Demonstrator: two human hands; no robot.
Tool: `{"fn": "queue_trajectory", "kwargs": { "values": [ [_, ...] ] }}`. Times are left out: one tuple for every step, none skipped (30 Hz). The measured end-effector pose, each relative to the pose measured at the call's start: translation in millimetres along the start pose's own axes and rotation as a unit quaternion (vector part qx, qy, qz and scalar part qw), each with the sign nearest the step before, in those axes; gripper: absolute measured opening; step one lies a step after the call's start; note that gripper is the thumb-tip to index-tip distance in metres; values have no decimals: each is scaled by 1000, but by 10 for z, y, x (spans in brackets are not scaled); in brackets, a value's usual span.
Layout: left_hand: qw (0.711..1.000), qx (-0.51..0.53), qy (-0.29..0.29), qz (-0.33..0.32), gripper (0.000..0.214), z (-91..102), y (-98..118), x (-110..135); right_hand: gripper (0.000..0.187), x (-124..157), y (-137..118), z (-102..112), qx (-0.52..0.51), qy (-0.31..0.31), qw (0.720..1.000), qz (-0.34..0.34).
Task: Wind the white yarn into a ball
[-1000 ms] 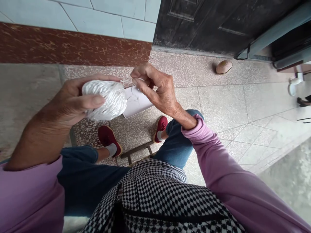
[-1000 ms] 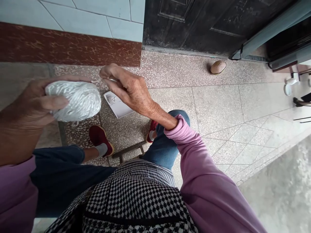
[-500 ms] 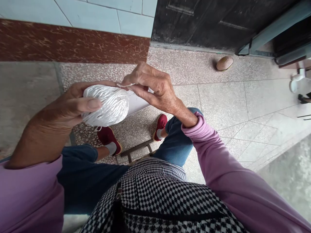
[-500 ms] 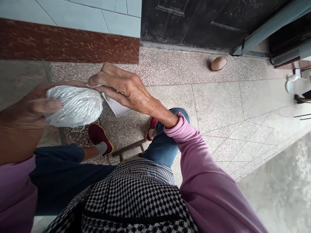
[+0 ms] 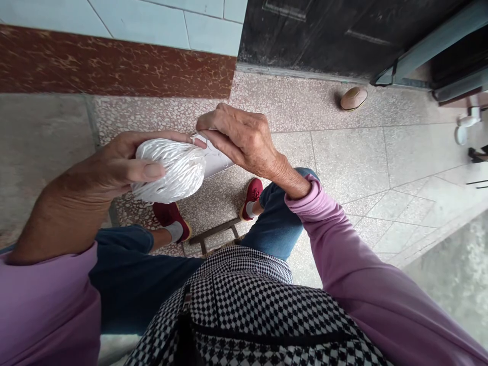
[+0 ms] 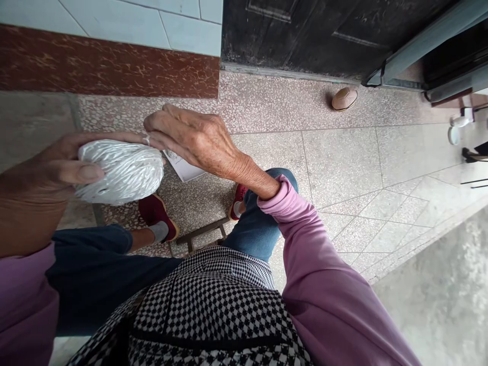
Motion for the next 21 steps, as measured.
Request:
{"fn": "queue_trajectory", "kwargs": {
  "values": [
    [999,42,0,27,67,19,-39,-47,46,-7,-23,29,4,-9,1000,-16],
    [996,74,-4,49,69,32,-77,-95,40,-16,-30,48,1,-16,999,-34],
    [994,88,-9,64,73,42,-110,-142,33,-26,-22,54,-9,-25,998,-55],
    [994,79,-16,69,77,50,-137,-185,28,-33,-6,42,-23,-39,996,-75],
    [996,60,-20,68,81,60,-163,-220,24,-36,14,19,-38,-54,993,-93],
    [997,39,-19,62,84,73,-187,-245,24,-37,33,-7,-51,-63,991,-105],
    [998,17,-14,51,86,86,-207,-258,25,-37,47,-32,-62,-66,990,-110],
    [999,-2,-10,36,86,92,-224,-261,29,-38,56,-57,-77,-62,989,-109],
    [1000,-20,-6,18,85,94,-235,-254,34,-40,63,-76,-97,-49,988,-105],
    [999,-33,0,-2,84,94,-239,-241,41,-45,69,-89,-125,-27,987,-100],
    [999,-46,8,-25,83,92,-234,-224,48,-52,76,-104,-161,-4,982,-94],
    [997,-59,16,-49,80,87,-219,-205,56,-61,86,-131,-206,9,974,-91],
    [995,-68,23,-75,78,79,-194,-186,64,-71,112,-167,-258,18,961,-100],
    [992,-73,27,-98,75,69,-166,-169,72,-81,153,-217,-310,18,943,-123],
    [991,-74,26,-112,73,56,-142,-156,79,-90,196,-291,-357,-1,921,-153],
    [991,-70,24,-115,72,45,-127,-149,83,-96,239,-373,-396,-28,899,-187],
    [992,-63,20,-111,71,37,-122,-146,85,-97,282,-451,-422,-55,878,-219],
    [993,-54,15,-100,71,33,-126,-147,86,-97,326,-515,-436,-75,863,-246],
    [995,-44,10,-88,70,31,-136,-149,85,-100,363,-565,-441,-92,853,-263],
    [996,-35,5,-80,70,33,-149,-152,84,-104,393,-601,-441,-105,849,-272],
    [997,-27,2,-75,70,39,-166,-155,83,-109,420,-616,-439,-108,848,-277]
  ]
}}
Point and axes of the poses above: each hand's wrist, its own x-axis away from the middle knuckle, its own z-axis out of the back of the hand, y = z × x, the point moved 6 cm from there along -x, towards the middle knuckle, and after that the axes turned 9 degrees about x, right-handed, at the moved point
